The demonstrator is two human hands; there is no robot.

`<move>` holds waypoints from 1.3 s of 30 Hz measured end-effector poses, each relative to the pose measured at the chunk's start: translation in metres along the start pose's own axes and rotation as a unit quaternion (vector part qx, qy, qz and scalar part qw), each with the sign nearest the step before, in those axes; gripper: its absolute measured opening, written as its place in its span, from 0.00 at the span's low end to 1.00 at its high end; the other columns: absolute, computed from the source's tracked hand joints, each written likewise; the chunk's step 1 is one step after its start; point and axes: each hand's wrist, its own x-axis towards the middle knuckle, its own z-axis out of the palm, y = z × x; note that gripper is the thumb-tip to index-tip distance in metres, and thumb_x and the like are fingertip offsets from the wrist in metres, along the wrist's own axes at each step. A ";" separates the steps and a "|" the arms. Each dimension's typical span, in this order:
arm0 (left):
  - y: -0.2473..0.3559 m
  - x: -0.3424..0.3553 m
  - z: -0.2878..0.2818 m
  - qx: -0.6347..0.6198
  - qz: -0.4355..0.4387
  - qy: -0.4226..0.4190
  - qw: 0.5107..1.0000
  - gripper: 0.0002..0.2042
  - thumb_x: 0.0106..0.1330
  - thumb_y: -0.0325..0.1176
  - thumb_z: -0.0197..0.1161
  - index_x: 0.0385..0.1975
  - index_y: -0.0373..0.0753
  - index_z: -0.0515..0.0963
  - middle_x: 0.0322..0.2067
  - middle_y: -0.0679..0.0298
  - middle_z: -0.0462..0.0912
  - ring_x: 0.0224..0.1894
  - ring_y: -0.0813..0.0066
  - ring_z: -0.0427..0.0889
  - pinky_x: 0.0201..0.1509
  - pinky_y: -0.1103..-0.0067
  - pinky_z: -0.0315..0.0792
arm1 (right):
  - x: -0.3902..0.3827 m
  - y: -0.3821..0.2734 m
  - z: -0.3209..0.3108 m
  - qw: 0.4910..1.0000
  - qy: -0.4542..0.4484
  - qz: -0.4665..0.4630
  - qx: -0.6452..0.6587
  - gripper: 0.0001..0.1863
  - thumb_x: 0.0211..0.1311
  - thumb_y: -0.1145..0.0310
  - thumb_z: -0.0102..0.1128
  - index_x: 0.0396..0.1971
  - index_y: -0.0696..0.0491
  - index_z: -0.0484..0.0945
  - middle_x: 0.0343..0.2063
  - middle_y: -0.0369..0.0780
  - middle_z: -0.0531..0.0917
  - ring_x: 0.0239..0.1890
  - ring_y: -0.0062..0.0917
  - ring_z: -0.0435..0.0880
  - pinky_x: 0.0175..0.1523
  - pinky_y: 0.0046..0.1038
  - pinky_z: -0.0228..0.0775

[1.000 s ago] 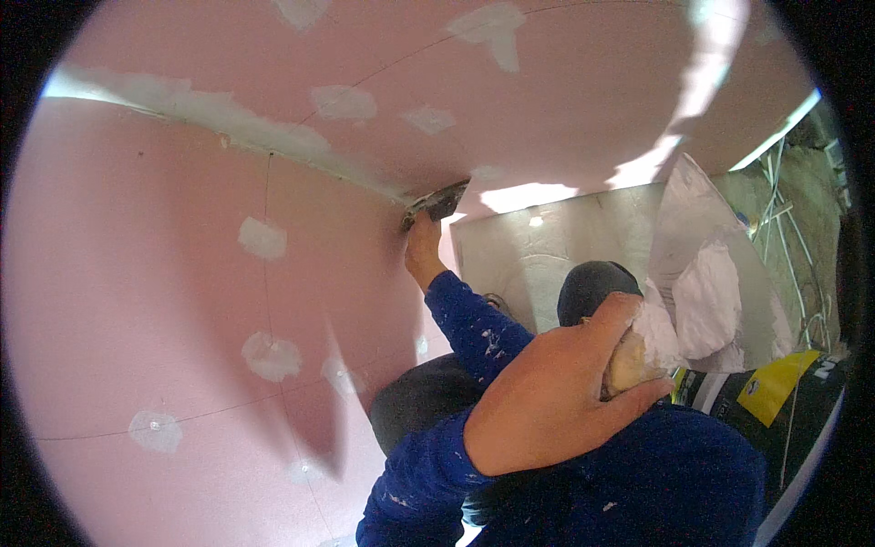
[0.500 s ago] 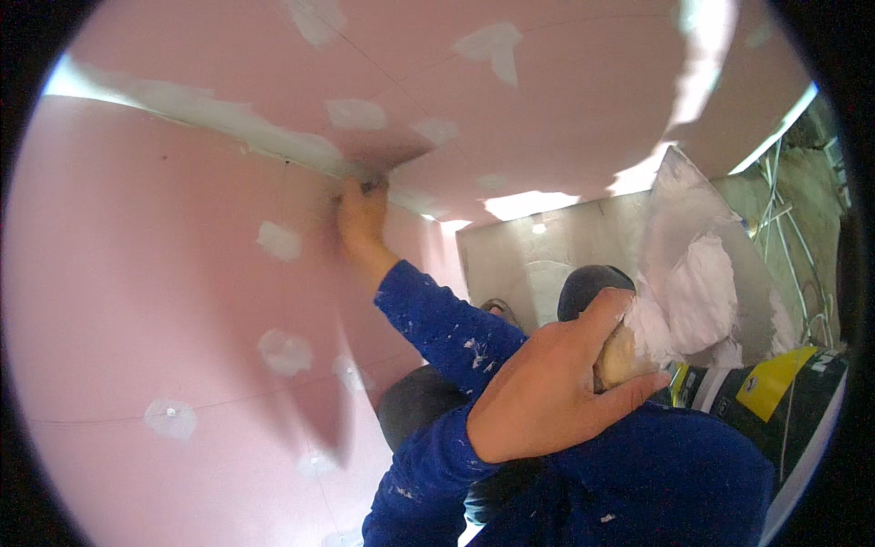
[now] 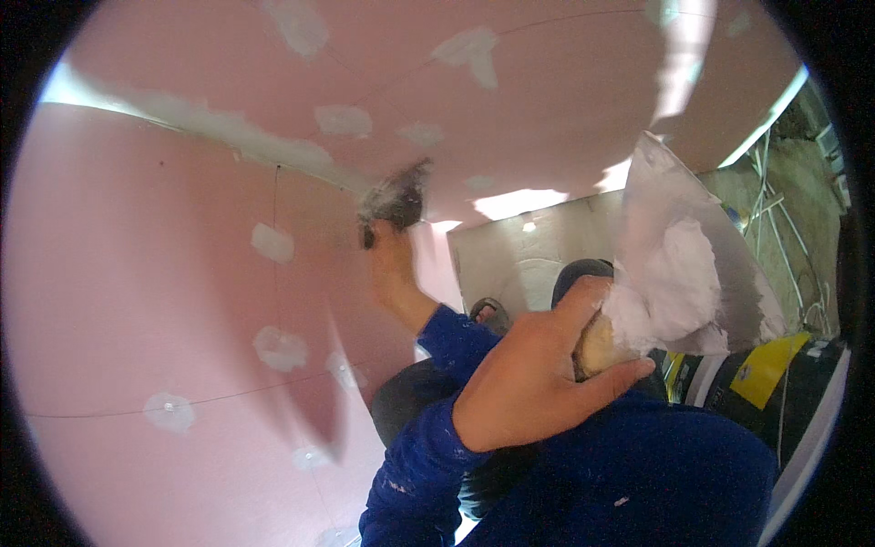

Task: The person applies white plaster to the corner where a pink wall meets the ceiling using a trowel and a hawk. They repeatedly scoop plaster from the hawk and smooth it along the joint, occasionally scraping excess material back onto the hawk.

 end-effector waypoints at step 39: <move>0.004 -0.008 -0.005 0.016 -0.119 -0.087 0.989 0.30 0.55 0.42 0.74 0.54 0.35 0.70 0.37 0.48 0.83 0.41 0.51 0.85 0.44 0.70 0.78 | 0.035 0.035 0.030 0.996 -0.023 0.010 0.090 0.18 0.62 0.70 0.50 0.52 0.57 0.70 0.40 0.42 0.76 0.40 0.32 0.75 0.46 0.33 0.70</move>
